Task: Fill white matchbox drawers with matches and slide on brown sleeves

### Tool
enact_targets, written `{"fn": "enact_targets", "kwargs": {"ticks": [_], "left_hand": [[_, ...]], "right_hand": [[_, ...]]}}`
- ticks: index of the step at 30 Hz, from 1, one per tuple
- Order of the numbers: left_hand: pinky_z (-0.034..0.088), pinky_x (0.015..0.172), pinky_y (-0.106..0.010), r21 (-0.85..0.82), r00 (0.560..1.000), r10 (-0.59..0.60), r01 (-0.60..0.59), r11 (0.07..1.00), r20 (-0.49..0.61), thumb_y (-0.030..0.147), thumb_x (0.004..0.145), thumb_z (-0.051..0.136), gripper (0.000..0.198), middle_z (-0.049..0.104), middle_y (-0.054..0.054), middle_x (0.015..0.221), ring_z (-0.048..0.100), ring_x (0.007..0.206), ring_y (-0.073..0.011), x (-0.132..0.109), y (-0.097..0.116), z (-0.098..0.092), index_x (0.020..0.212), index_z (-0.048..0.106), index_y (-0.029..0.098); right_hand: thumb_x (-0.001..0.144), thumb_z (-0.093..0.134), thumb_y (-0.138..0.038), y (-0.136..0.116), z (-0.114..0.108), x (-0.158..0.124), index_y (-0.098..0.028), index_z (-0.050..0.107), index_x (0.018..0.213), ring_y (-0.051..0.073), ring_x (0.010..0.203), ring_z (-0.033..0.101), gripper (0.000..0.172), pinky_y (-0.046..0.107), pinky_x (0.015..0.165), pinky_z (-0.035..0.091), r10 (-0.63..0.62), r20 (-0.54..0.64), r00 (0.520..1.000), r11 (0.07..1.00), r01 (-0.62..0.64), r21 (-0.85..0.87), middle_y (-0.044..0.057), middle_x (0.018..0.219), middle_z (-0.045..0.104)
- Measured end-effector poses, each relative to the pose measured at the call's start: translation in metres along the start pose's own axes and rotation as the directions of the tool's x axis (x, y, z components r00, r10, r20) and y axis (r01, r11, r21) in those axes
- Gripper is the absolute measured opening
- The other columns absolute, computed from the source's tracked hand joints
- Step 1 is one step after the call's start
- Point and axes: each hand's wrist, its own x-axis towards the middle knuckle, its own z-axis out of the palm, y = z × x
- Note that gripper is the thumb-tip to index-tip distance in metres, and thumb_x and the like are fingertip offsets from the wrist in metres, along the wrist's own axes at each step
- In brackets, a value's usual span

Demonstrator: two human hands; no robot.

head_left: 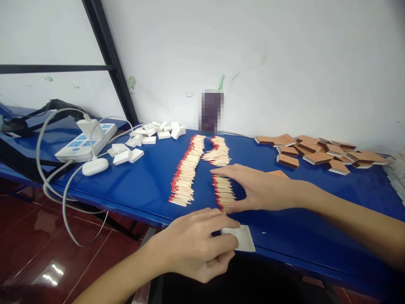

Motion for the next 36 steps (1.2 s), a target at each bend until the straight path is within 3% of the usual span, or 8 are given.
{"fn": "enact_targets", "kwargs": {"ticks": [3, 8, 16, 21, 30, 36], "left_hand": [[0.058, 0.092, -0.032, -0.006, 1.000, -0.021, 0.021, 1.000, 0.020, 0.014, 0.090, 0.054, 0.009, 0.069, -0.010, 0.103, 0.068, 0.098, -0.0181, 0.000, 0.001, 0.000, 0.087, 0.062, 0.014], [0.059, 0.089, -0.031, -0.008, 0.999, -0.032, 0.032, 0.999, 0.012, 0.015, 0.089, 0.055, 0.007, 0.069, -0.009, 0.103, 0.068, 0.095, -0.0172, 0.001, 0.001, -0.001, 0.089, 0.062, 0.015], [0.059, 0.085, -0.030, -0.005, 0.999, -0.032, 0.032, 0.999, 0.006, 0.014, 0.088, 0.055, 0.008, 0.068, -0.008, 0.104, 0.066, 0.092, -0.0170, 0.001, 0.002, -0.002, 0.092, 0.063, 0.015], [0.058, 0.083, -0.029, -0.004, 0.999, -0.043, 0.043, 0.999, 0.014, 0.013, 0.088, 0.056, 0.008, 0.068, -0.009, 0.105, 0.066, 0.092, -0.0173, 0.001, 0.002, -0.002, 0.091, 0.063, 0.014], [0.057, 0.080, -0.030, -0.030, 0.996, -0.087, 0.088, 0.996, 0.035, 0.015, 0.089, 0.058, 0.009, 0.067, -0.008, 0.109, 0.065, 0.090, -0.0176, 0.000, 0.002, -0.003, 0.097, 0.062, 0.015], [0.055, 0.090, -0.031, 0.018, 0.988, -0.134, 0.133, 0.991, 0.073, 0.016, 0.093, 0.056, 0.010, 0.065, -0.008, 0.117, 0.064, 0.103, -0.0195, 0.000, 0.003, -0.003, 0.101, 0.062, 0.017]], "right_hand": [[0.075, 0.071, -0.061, -0.005, 0.005, -0.006, -0.024, 0.042, 0.151, 0.037, 0.137, 0.043, 0.089, 0.053, 0.108, 0.040, -0.008, -0.015, 1.000, 1.000, 0.009, 0.014, 0.014, 0.151, 0.047], [0.081, 0.068, -0.053, -0.008, 0.012, -0.007, -0.024, 0.045, 0.147, 0.034, 0.133, 0.047, 0.076, 0.050, 0.105, 0.043, -0.015, -0.038, 0.999, 0.999, 0.017, 0.049, 0.014, 0.145, 0.051], [0.087, 0.062, -0.055, -0.005, 0.017, -0.009, -0.025, 0.047, 0.144, 0.030, 0.130, 0.048, 0.066, 0.047, 0.104, 0.044, -0.012, -0.092, 0.996, 0.994, 0.021, 0.103, 0.011, 0.140, 0.055], [0.090, 0.061, -0.050, -0.004, 0.021, -0.010, -0.023, 0.057, 0.128, 0.028, 0.119, 0.054, 0.046, 0.044, 0.100, 0.046, -0.035, -0.140, 0.990, 0.994, 0.049, 0.100, 0.010, 0.127, 0.063], [0.096, 0.055, -0.041, -0.001, 0.031, -0.011, -0.023, 0.063, 0.115, 0.023, 0.110, 0.058, 0.027, 0.039, 0.095, 0.048, -0.086, -0.265, 0.961, 0.987, 0.118, 0.109, 0.007, 0.116, 0.068], [0.096, 0.057, -0.037, 0.004, 0.036, -0.012, -0.022, 0.064, 0.111, 0.020, 0.108, 0.060, 0.022, 0.037, 0.094, 0.049, -0.104, -0.319, 0.942, 0.985, 0.142, 0.098, 0.005, 0.114, 0.070]]}}
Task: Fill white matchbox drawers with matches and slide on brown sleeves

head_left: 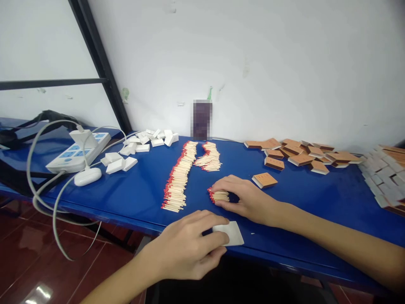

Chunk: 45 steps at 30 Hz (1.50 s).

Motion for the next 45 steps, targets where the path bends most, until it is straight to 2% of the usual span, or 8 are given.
{"fn": "enact_targets", "kwargs": {"ticks": [8, 12, 18, 22, 29, 35, 41, 45], "left_hand": [[0.054, 0.096, -0.033, 0.005, 0.986, -0.131, 0.131, 0.991, 0.101, 0.023, 0.101, 0.050, 0.018, 0.062, -0.005, 0.126, 0.061, 0.113, -0.0202, -0.002, 0.002, -0.003, 0.117, 0.057, 0.023], [0.054, 0.097, -0.036, -0.001, 0.972, -0.217, 0.218, 0.976, 0.088, 0.022, 0.101, 0.047, 0.024, 0.057, -0.005, 0.134, 0.059, 0.117, -0.0219, -0.001, 0.001, -0.001, 0.124, 0.054, 0.026], [0.049, 0.108, -0.036, -0.061, 0.938, -0.334, 0.340, 0.938, 0.094, 0.023, 0.100, 0.052, 0.029, 0.050, -0.003, 0.142, 0.053, 0.126, -0.0202, 0.001, 0.001, 0.000, 0.128, 0.052, 0.029], [0.046, 0.110, -0.038, -0.050, 0.929, -0.367, 0.369, 0.928, 0.045, 0.023, 0.097, 0.055, 0.033, 0.047, -0.005, 0.143, 0.049, 0.130, -0.0214, 0.001, 0.001, 0.001, 0.129, 0.052, 0.029], [0.049, 0.103, -0.035, -0.070, 0.929, -0.369, 0.366, 0.928, -0.039, 0.020, 0.095, 0.058, 0.031, 0.055, -0.006, 0.129, 0.056, 0.118, -0.0202, 0.005, -0.001, 0.001, 0.126, 0.056, 0.026], [0.050, 0.100, -0.033, -0.073, 0.934, -0.357, 0.354, 0.932, -0.025, 0.019, 0.095, 0.059, 0.030, 0.058, -0.005, 0.125, 0.057, 0.114, -0.0189, 0.005, -0.001, 0.001, 0.124, 0.056, 0.025], [0.051, 0.099, -0.033, -0.072, 0.936, -0.350, 0.346, 0.936, -0.047, 0.018, 0.095, 0.059, 0.030, 0.059, -0.005, 0.123, 0.059, 0.112, -0.0190, 0.006, 0.000, 0.002, 0.124, 0.057, 0.024], [0.052, 0.100, -0.035, -0.064, 0.933, -0.356, 0.353, 0.934, -0.050, 0.019, 0.095, 0.059, 0.030, 0.059, -0.006, 0.124, 0.059, 0.113, -0.0198, 0.006, 0.000, 0.002, 0.125, 0.056, 0.024]], "right_hand": [[0.096, 0.057, -0.031, 0.001, -0.003, -0.004, -0.021, 0.065, 0.106, 0.019, 0.102, 0.062, 0.015, 0.035, 0.088, 0.051, -0.013, -0.020, 1.000, 1.000, 0.013, 0.005, 0.005, 0.107, 0.072], [0.096, 0.057, -0.031, 0.005, -0.007, -0.011, -0.021, 0.066, 0.104, 0.019, 0.102, 0.063, 0.015, 0.034, 0.087, 0.052, -0.021, -0.031, 0.999, 1.000, 0.021, 0.000, 0.006, 0.107, 0.072], [0.095, 0.058, -0.032, 0.010, -0.010, -0.021, -0.020, 0.066, 0.102, 0.019, 0.094, 0.066, 0.015, 0.033, 0.080, 0.055, -0.014, -0.064, 0.998, 1.000, 0.013, -0.012, 0.006, 0.100, 0.073], [0.095, 0.059, -0.030, 0.010, -0.008, -0.024, -0.021, 0.067, 0.103, 0.019, 0.094, 0.068, 0.015, 0.032, 0.079, 0.056, -0.032, -0.114, 0.993, 0.999, 0.032, -0.009, 0.006, 0.101, 0.074], [0.093, 0.062, -0.030, 0.008, -0.007, -0.026, -0.022, 0.069, 0.106, 0.018, 0.091, 0.069, 0.016, 0.030, 0.077, 0.056, -0.007, -0.162, 0.987, 1.000, 0.002, -0.028, 0.005, 0.100, 0.075], [0.095, 0.060, -0.031, 0.007, -0.007, -0.026, -0.022, 0.070, 0.105, 0.018, 0.092, 0.069, 0.018, 0.030, 0.078, 0.056, -0.009, -0.161, 0.987, 1.000, 0.004, -0.030, 0.005, 0.100, 0.076], [0.093, 0.062, -0.033, 0.007, -0.007, -0.026, -0.022, 0.069, 0.115, 0.018, 0.090, 0.070, 0.025, 0.031, 0.080, 0.057, 0.053, -0.186, 0.981, 0.996, -0.066, -0.067, 0.005, 0.102, 0.076], [0.092, 0.063, -0.036, 0.006, -0.009, -0.025, -0.023, 0.072, 0.109, 0.019, 0.089, 0.071, 0.024, 0.032, 0.080, 0.057, 0.107, -0.176, 0.979, 0.994, -0.111, -0.015, 0.004, 0.101, 0.076]]}}
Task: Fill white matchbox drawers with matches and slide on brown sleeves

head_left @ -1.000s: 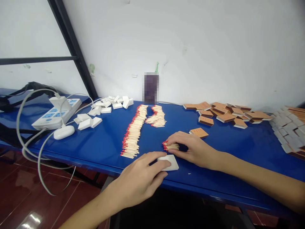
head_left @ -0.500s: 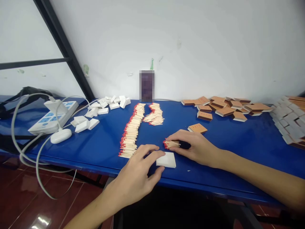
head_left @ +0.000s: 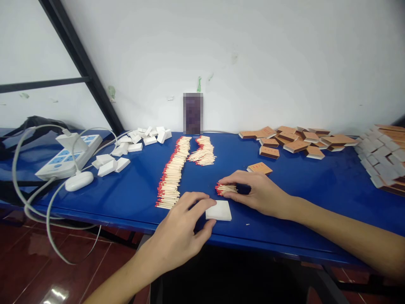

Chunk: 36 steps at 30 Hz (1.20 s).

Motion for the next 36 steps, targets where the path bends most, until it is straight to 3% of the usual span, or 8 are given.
{"fn": "enact_targets", "kwargs": {"ticks": [4, 9, 15, 18, 20, 22, 27, 36], "left_hand": [[0.050, 0.102, -0.037, 0.002, 1.000, -0.016, 0.016, 1.000, 0.013, 0.020, 0.094, 0.058, 0.032, 0.057, -0.007, 0.128, 0.058, 0.117, -0.0214, 0.001, 0.000, 0.000, 0.126, 0.056, 0.025], [0.049, 0.106, -0.038, -0.047, 0.995, -0.079, 0.082, 0.996, 0.059, 0.024, 0.092, 0.062, 0.038, 0.055, -0.005, 0.135, 0.057, 0.120, -0.0220, 0.006, 0.008, -0.009, 0.129, 0.055, 0.028], [0.045, 0.106, -0.041, 0.027, 0.993, -0.083, 0.081, 0.996, 0.083, 0.032, 0.095, 0.060, 0.038, 0.062, -0.007, 0.129, 0.056, 0.123, -0.0242, 0.046, 0.004, -0.023, 0.131, 0.055, 0.023], [0.047, 0.101, -0.040, 0.009, 0.969, -0.044, 0.044, 0.999, 0.243, 0.036, 0.093, 0.062, 0.039, 0.064, -0.009, 0.128, 0.059, 0.119, -0.0254, 0.077, -0.008, -0.027, 0.128, 0.058, 0.019], [0.051, 0.089, -0.033, -0.076, 0.912, 0.005, 0.029, 0.997, 0.411, 0.034, 0.091, 0.065, 0.037, 0.070, -0.006, 0.115, 0.066, 0.104, -0.0218, 0.095, -0.014, -0.027, 0.125, 0.060, 0.020], [0.050, 0.081, -0.029, -0.108, 0.875, 0.031, 0.025, 0.994, 0.483, 0.032, 0.089, 0.067, 0.030, 0.073, -0.004, 0.105, 0.068, 0.095, -0.0196, 0.107, -0.016, -0.027, 0.116, 0.064, 0.020], [0.049, 0.070, -0.026, -0.109, 0.870, 0.037, 0.019, 0.994, 0.491, 0.028, 0.085, 0.072, 0.022, 0.074, -0.002, 0.091, 0.069, 0.083, -0.0183, 0.116, -0.016, -0.023, 0.104, 0.068, 0.018], [0.052, 0.072, -0.025, -0.144, 0.878, 0.023, 0.053, 0.988, 0.478, 0.015, 0.080, 0.072, 0.017, 0.076, -0.002, 0.088, 0.072, 0.081, -0.0171, 0.118, -0.021, -0.017, 0.097, 0.070, 0.017]], "right_hand": [[0.091, 0.063, -0.038, 0.000, -0.001, 0.002, -0.024, 0.074, 0.103, 0.020, 0.093, 0.071, 0.022, 0.034, 0.080, 0.058, 0.010, 0.027, 1.000, 0.996, -0.012, 0.089, 0.005, 0.101, 0.077], [0.092, 0.063, -0.031, 0.002, 0.001, 0.002, -0.023, 0.075, 0.102, 0.020, 0.096, 0.070, 0.017, 0.035, 0.084, 0.057, -0.063, 0.017, 0.998, 0.994, 0.061, 0.090, 0.005, 0.102, 0.077], [0.092, 0.062, -0.028, 0.002, 0.002, 0.002, -0.022, 0.073, 0.100, 0.018, 0.094, 0.070, 0.014, 0.032, 0.082, 0.055, -0.090, 0.023, 0.996, 0.993, 0.088, 0.085, 0.004, 0.100, 0.077], [0.091, 0.064, -0.025, 0.003, 0.003, 0.002, -0.021, 0.070, 0.100, 0.018, 0.089, 0.069, 0.012, 0.032, 0.079, 0.054, -0.059, 0.007, 0.998, 0.997, 0.058, 0.059, 0.005, 0.098, 0.075], [0.088, 0.065, -0.024, 0.004, 0.004, 0.002, -0.020, 0.068, 0.098, 0.018, 0.085, 0.069, 0.010, 0.031, 0.075, 0.053, -0.034, 0.002, 0.999, 0.999, 0.034, 0.039, 0.004, 0.095, 0.075], [0.087, 0.067, -0.022, 0.004, 0.004, 0.003, -0.021, 0.066, 0.094, 0.018, 0.080, 0.068, 0.007, 0.030, 0.071, 0.052, -0.017, -0.001, 1.000, 0.999, 0.017, 0.029, 0.004, 0.091, 0.074], [0.086, 0.069, -0.020, 0.003, 0.005, 0.005, -0.021, 0.065, 0.087, 0.016, 0.074, 0.068, 0.004, 0.027, 0.068, 0.050, -0.011, -0.030, 0.999, 0.998, 0.013, 0.058, 0.002, 0.084, 0.074], [0.088, 0.068, -0.025, 0.010, 0.006, 0.001, -0.020, 0.071, 0.087, 0.018, 0.081, 0.070, 0.005, 0.029, 0.071, 0.053, -0.062, -0.060, 0.996, 0.997, 0.065, 0.047, 0.005, 0.091, 0.076]]}}
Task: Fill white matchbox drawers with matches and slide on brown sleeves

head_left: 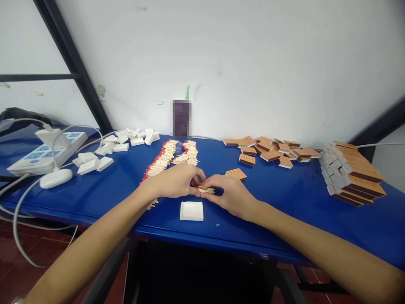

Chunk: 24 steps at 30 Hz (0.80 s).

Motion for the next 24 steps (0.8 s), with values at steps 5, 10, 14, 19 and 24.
{"fn": "enact_targets", "kwargs": {"ticks": [5, 10, 14, 19, 24], "left_hand": [[0.052, 0.075, -0.026, 0.024, 1.000, 0.008, -0.008, 1.000, -0.014, 0.016, 0.082, 0.070, 0.014, 0.076, -0.003, 0.088, 0.071, 0.081, -0.0167, -0.001, 0.001, 0.001, 0.096, 0.071, 0.015], [0.052, 0.076, -0.028, 0.055, 0.998, 0.035, -0.032, 0.998, -0.044, 0.020, 0.085, 0.068, 0.014, 0.076, -0.004, 0.089, 0.070, 0.081, -0.0172, -0.004, 0.001, 0.004, 0.097, 0.072, 0.015], [0.052, 0.073, -0.027, 0.056, 0.997, 0.032, -0.028, 0.998, -0.065, 0.023, 0.086, 0.067, 0.016, 0.076, -0.003, 0.088, 0.071, 0.079, -0.0166, -0.005, -0.001, 0.006, 0.101, 0.069, 0.016], [0.050, 0.069, -0.026, 0.082, 0.996, 0.001, 0.006, 0.997, -0.092, 0.017, 0.084, 0.067, 0.027, 0.076, -0.002, 0.085, 0.070, 0.077, -0.0167, -0.005, 0.002, 0.008, 0.111, 0.066, 0.016], [0.045, 0.064, -0.025, 0.128, 0.994, 0.014, -0.001, 0.992, -0.104, 0.009, 0.083, 0.061, 0.017, 0.072, 0.000, 0.075, 0.065, 0.068, -0.0149, -0.006, 0.009, 0.008, 0.096, 0.069, 0.015]], "right_hand": [[0.089, 0.064, -0.021, -0.003, -0.007, -0.001, -0.021, 0.073, 0.093, 0.018, 0.082, 0.070, 0.009, 0.030, 0.073, 0.053, -0.020, 0.054, 0.998, 1.000, 0.021, -0.008, 0.005, 0.094, 0.077], [0.093, 0.057, -0.018, -0.006, -0.011, -0.004, -0.023, 0.074, 0.099, 0.018, 0.087, 0.071, 0.018, 0.032, 0.078, 0.054, -0.045, 0.089, 0.995, 0.998, 0.049, -0.042, 0.003, 0.099, 0.078], [0.096, 0.051, -0.017, -0.005, -0.005, -0.007, -0.024, 0.072, 0.105, 0.019, 0.092, 0.070, 0.024, 0.034, 0.082, 0.055, -0.082, 0.074, 0.994, 0.991, 0.089, -0.098, 0.004, 0.102, 0.077], [0.095, 0.051, -0.015, -0.008, -0.001, -0.009, -0.022, 0.068, 0.108, 0.020, 0.092, 0.069, 0.023, 0.034, 0.081, 0.055, -0.050, 0.027, 0.998, 0.989, 0.053, -0.136, 0.006, 0.105, 0.075], [0.094, 0.051, -0.015, -0.010, -0.002, -0.008, -0.022, 0.065, 0.108, 0.017, 0.084, 0.069, 0.021, 0.029, 0.074, 0.055, 0.026, 0.035, 0.999, 0.994, -0.023, -0.106, 0.003, 0.101, 0.075]]}}
